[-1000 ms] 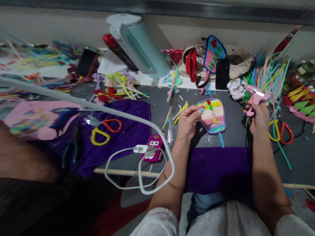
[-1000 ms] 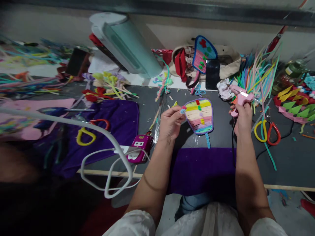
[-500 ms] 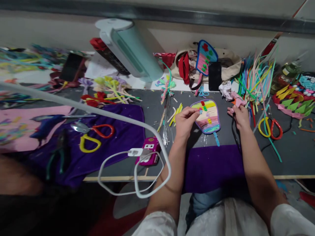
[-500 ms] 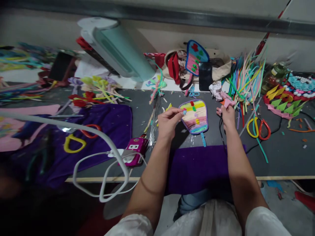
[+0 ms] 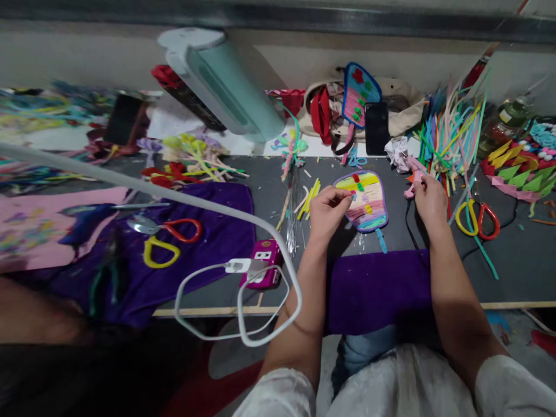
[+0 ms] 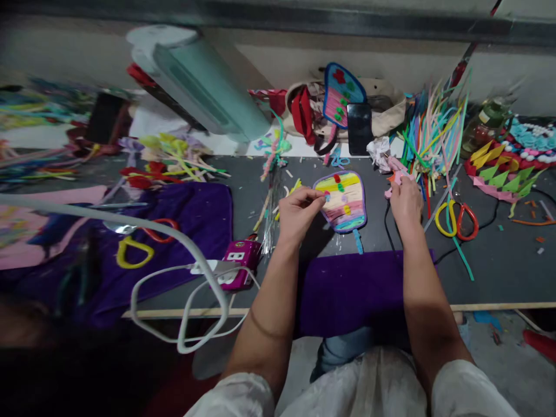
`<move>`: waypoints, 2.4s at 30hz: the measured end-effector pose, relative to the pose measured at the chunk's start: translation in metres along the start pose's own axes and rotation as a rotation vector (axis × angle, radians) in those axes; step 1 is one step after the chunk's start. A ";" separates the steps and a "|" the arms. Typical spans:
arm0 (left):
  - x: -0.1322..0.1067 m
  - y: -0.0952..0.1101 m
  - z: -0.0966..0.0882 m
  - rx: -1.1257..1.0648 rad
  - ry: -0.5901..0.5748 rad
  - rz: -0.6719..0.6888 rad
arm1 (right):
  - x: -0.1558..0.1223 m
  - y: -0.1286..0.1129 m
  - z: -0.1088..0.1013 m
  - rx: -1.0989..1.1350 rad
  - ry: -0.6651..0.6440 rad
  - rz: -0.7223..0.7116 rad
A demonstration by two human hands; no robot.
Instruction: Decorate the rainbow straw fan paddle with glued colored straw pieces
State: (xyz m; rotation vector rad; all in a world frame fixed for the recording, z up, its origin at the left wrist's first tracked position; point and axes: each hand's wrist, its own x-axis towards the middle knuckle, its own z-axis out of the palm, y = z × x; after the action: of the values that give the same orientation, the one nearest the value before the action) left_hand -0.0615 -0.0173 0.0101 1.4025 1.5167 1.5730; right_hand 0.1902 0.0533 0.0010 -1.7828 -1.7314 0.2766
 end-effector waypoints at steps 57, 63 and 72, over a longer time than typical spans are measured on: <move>-0.026 0.031 0.024 1.086 -0.671 0.157 | -0.024 -0.055 -0.001 0.425 -0.383 -0.096; -0.026 0.031 0.026 1.099 -0.684 0.130 | -0.025 -0.055 -0.002 0.414 -0.390 -0.090; -0.026 0.028 0.024 1.075 -0.687 0.133 | -0.026 -0.057 -0.001 0.389 -0.407 -0.107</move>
State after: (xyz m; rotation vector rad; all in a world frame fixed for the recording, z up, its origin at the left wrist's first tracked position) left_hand -0.0236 -0.0375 0.0243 2.2890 1.8479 0.1046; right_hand 0.1410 0.0245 0.0268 -1.4108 -1.8765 0.9155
